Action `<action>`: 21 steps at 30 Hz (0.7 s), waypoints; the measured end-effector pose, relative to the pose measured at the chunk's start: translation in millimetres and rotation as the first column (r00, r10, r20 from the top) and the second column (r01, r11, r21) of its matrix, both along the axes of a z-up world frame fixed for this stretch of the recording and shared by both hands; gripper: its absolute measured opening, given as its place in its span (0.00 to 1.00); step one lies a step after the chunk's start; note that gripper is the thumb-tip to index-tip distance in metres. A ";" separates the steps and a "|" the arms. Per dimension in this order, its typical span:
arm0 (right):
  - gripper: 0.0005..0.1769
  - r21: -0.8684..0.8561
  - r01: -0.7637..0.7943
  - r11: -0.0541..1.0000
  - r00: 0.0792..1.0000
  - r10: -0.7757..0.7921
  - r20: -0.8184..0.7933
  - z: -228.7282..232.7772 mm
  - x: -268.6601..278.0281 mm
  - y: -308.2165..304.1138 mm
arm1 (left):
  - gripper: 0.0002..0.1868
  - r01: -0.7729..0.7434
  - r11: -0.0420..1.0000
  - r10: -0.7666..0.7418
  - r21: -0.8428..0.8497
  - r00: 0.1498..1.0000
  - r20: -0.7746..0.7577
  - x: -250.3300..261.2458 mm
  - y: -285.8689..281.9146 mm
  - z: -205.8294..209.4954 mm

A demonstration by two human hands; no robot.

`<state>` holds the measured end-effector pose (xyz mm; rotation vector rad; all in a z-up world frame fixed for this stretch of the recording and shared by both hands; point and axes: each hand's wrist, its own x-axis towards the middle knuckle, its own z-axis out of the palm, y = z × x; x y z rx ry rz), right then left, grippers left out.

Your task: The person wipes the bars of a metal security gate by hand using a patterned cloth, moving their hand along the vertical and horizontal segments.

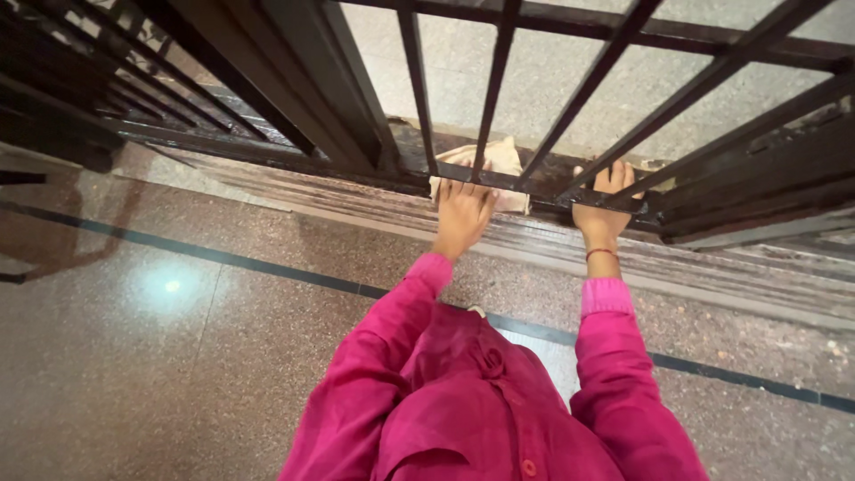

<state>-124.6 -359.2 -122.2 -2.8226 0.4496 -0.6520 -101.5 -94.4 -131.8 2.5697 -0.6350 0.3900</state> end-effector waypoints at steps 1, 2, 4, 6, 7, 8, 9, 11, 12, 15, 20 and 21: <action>0.26 -0.001 0.008 1.000 1.000 -0.008 -0.003 0.1 -0.2 0.0 | 0.30 -0.011 0.998 0.016 -0.060 0.996 0.083 -1.4 -4.4 0.5; 0.26 0.011 0.008 1.000 1.000 -0.008 -0.001 0.6 1.4 0.5 | 0.31 0.023 0.997 -0.015 -0.078 0.995 0.101 0.6 -11.7 1.7; 0.26 0.034 0.005 0.999 1.000 -0.005 -0.001 1.6 1.0 0.4 | 0.33 0.089 0.989 -0.073 -0.116 0.988 0.134 3.0 -33.6 5.3; 0.23 -0.001 -0.024 1.000 0.999 0.024 0.031 2.5 -4.9 0.6 | 0.36 0.185 0.979 -0.185 0.086 0.983 -0.007 7.0 -54.3 14.0; 0.22 -0.019 -0.039 0.999 0.998 0.040 0.047 3.4 -6.5 1.1 | 0.38 0.239 0.954 -0.228 0.181 0.970 -0.084 7.4 -63.3 19.7; 0.20 -0.001 -0.057 0.998 0.996 0.057 0.072 4.1 -8.1 1.9 | 0.39 0.282 0.945 -0.267 0.165 0.958 -0.106 4.1 -69.8 24.5; 0.19 0.017 -0.075 0.997 0.993 0.073 0.097 5.4 -9.7 1.8 | 0.40 0.324 0.934 -0.307 0.149 0.943 -0.127 0.6 -76.1 28.3; 0.16 0.015 -0.101 0.995 0.986 0.098 0.137 7.6 -11.1 3.7 | 0.42 0.364 0.926 -0.358 0.097 0.931 -0.073 -4.7 -78.8 31.0; 0.15 -0.005 -0.107 0.994 0.983 0.107 0.151 8.8 -11.3 3.4 | 0.42 0.367 0.928 -0.368 0.060 0.930 0.003 -7.5 -77.4 29.9; 0.14 -0.031 -0.113 0.993 0.979 0.117 0.169 9.4 -12.3 2.8 | 0.40 0.376 0.923 -0.383 0.080 0.918 0.105 -14.3 -61.7 22.3; 0.16 -0.034 -0.119 0.992 0.975 0.123 0.187 9.0 -12.1 4.1 | 0.36 0.330 0.913 -0.265 0.241 0.927 -0.266 -12.0 -14.8 16.6; 0.16 -0.044 -0.109 0.993 0.976 0.115 0.187 8.5 -11.9 4.3 | 0.33 0.276 0.924 -0.212 0.265 0.945 -0.249 -10.0 -3.8 15.2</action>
